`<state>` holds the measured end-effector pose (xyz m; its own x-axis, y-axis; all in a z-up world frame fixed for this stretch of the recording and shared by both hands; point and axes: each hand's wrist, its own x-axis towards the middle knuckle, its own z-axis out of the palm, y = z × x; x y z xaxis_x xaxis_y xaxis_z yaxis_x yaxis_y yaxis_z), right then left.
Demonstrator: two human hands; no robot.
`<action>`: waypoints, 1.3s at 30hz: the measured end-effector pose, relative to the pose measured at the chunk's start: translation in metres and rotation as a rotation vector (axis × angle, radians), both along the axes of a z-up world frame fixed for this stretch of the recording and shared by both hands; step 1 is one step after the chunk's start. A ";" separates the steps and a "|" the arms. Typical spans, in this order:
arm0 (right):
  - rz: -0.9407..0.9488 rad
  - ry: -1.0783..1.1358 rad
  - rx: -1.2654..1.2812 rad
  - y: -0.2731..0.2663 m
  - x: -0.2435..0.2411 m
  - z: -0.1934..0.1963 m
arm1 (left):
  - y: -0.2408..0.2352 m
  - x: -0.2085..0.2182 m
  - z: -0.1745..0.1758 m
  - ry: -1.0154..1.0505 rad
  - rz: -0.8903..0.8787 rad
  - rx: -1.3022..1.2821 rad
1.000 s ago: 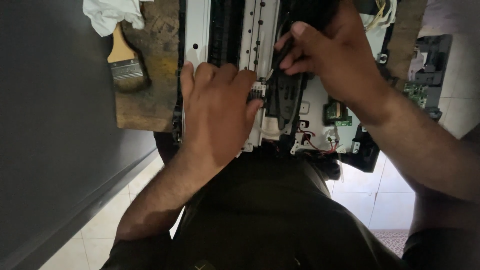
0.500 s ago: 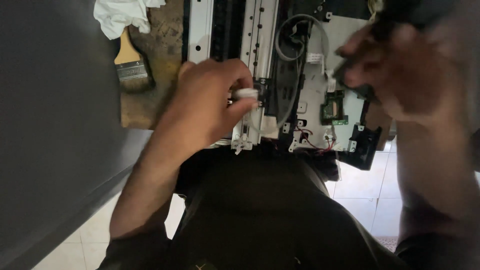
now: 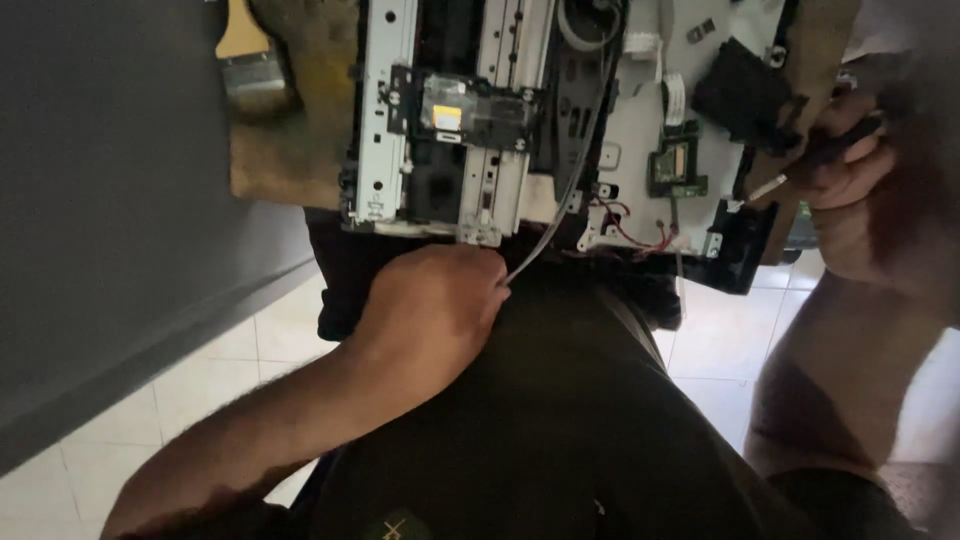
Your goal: The person uses a screwdriver to remove screws from a disassembled electronic device, then detaches a black plastic component and a ribbon cable. The person continues to unscrew and reposition internal parts while handling wires and connectors.
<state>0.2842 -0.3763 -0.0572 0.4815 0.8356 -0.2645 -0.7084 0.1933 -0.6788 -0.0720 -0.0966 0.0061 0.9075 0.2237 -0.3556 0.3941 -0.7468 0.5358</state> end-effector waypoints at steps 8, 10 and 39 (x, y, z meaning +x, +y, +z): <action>0.040 -0.244 -0.073 0.014 -0.027 0.024 | -0.025 -0.006 -0.020 -0.279 0.011 0.043; 0.222 -0.307 -0.050 0.020 -0.022 0.027 | -0.026 -0.005 -0.024 -0.234 0.054 -0.214; 0.012 0.419 0.207 -0.004 -0.006 0.000 | -0.025 -0.005 -0.057 -0.282 0.023 -0.091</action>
<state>0.2781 -0.3806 -0.0571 0.3591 0.8961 -0.2609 -0.9161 0.2850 -0.2820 -0.0774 -0.1216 -0.0511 0.9683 0.2242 -0.1100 0.2366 -0.6829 0.6911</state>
